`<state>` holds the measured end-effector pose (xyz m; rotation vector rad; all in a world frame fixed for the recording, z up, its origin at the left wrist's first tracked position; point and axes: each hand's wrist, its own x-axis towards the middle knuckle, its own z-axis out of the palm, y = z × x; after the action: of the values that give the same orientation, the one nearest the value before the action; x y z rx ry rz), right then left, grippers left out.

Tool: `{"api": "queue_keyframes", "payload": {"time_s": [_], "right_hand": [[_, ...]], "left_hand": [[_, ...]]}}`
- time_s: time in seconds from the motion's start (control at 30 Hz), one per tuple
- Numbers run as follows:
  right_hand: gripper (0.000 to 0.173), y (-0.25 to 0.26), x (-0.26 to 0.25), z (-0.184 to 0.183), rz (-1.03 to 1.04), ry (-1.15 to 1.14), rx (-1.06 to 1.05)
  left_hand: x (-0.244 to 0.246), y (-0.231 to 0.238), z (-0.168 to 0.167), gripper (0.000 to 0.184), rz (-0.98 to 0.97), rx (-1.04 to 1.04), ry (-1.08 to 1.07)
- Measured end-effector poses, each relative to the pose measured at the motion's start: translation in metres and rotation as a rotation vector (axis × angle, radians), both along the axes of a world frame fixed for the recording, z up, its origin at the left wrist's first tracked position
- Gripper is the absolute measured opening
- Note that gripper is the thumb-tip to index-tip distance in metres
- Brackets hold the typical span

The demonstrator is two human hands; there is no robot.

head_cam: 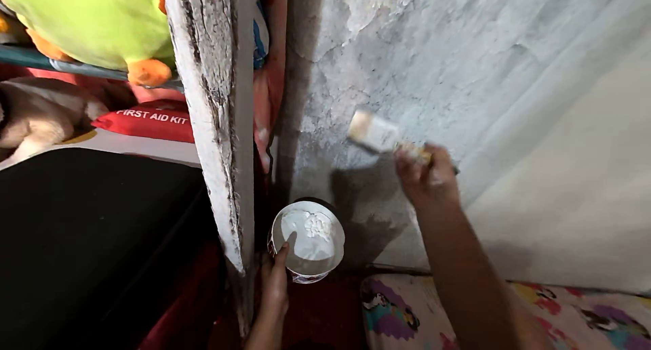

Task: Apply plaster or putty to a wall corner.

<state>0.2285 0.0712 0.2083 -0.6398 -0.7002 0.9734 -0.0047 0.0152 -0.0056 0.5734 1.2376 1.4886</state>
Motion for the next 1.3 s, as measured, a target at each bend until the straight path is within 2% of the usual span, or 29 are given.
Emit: {"api": "queue_keyframes", "payload": {"time_s": [0.07,0.13,0.23,0.33,0.47,0.5,0.57,0.73,0.8,0.87,1.0,1.07,1.17,1.23,1.3], "right_hand": [[0.028,0.012,0.002,0.037,-0.162,-0.250,0.298],[0.026,0.025,0.000,0.071,-0.393,-0.506,0.533],[0.028,0.044,-0.005,0.097,-0.652,-0.805,0.670],[0.034,0.056,-0.007,0.075,-0.765,-1.099,0.584],[0.029,0.048,-0.012,0.005,-0.785,-1.381,0.503],[0.026,0.044,-0.014,-0.001,-0.783,-1.395,0.492],[0.025,0.028,-0.017,0.013,-0.710,-1.365,0.435],[0.032,0.037,-0.020,0.102,-0.739,-1.104,0.613],[0.034,0.049,-0.025,0.121,-0.736,-1.033,0.633],[0.034,0.057,-0.030,0.112,-0.700,-1.046,0.581],[0.027,0.048,-0.037,0.070,-0.652,-1.236,0.486],[0.024,0.039,-0.033,0.076,-0.642,-1.217,0.537],[0.028,0.043,-0.018,0.108,-0.721,-1.064,0.685],[0.032,0.051,-0.011,0.126,-0.741,-0.989,0.669],[0.035,0.058,-0.008,0.122,-0.726,-1.009,0.602]], "left_hand": [[0.000,0.001,-0.001,0.059,0.002,0.000,-0.001],[0.001,0.001,-0.001,0.060,0.003,-0.006,0.004],[0.001,0.001,-0.002,0.060,-0.015,0.000,0.023],[0.001,-0.002,0.001,0.056,-0.037,0.017,0.053],[0.001,-0.004,0.001,0.056,-0.082,0.001,0.065],[0.002,-0.004,0.001,0.056,-0.085,0.002,0.063],[0.004,-0.004,0.000,0.055,-0.088,0.006,0.052],[0.005,-0.004,-0.002,0.054,-0.096,0.019,0.026],[0.004,-0.004,-0.001,0.054,-0.087,0.020,0.015],[0.003,-0.004,0.000,0.055,-0.081,0.006,0.010],[0.001,-0.004,0.001,0.057,-0.069,-0.022,0.011],[0.001,-0.005,0.001,0.058,-0.071,-0.023,0.011],[0.001,-0.006,0.000,0.057,-0.077,-0.021,0.013],[0.001,-0.006,0.001,0.057,-0.079,-0.015,0.019],[0.000,-0.005,0.000,0.060,-0.097,-0.015,0.030]]}}
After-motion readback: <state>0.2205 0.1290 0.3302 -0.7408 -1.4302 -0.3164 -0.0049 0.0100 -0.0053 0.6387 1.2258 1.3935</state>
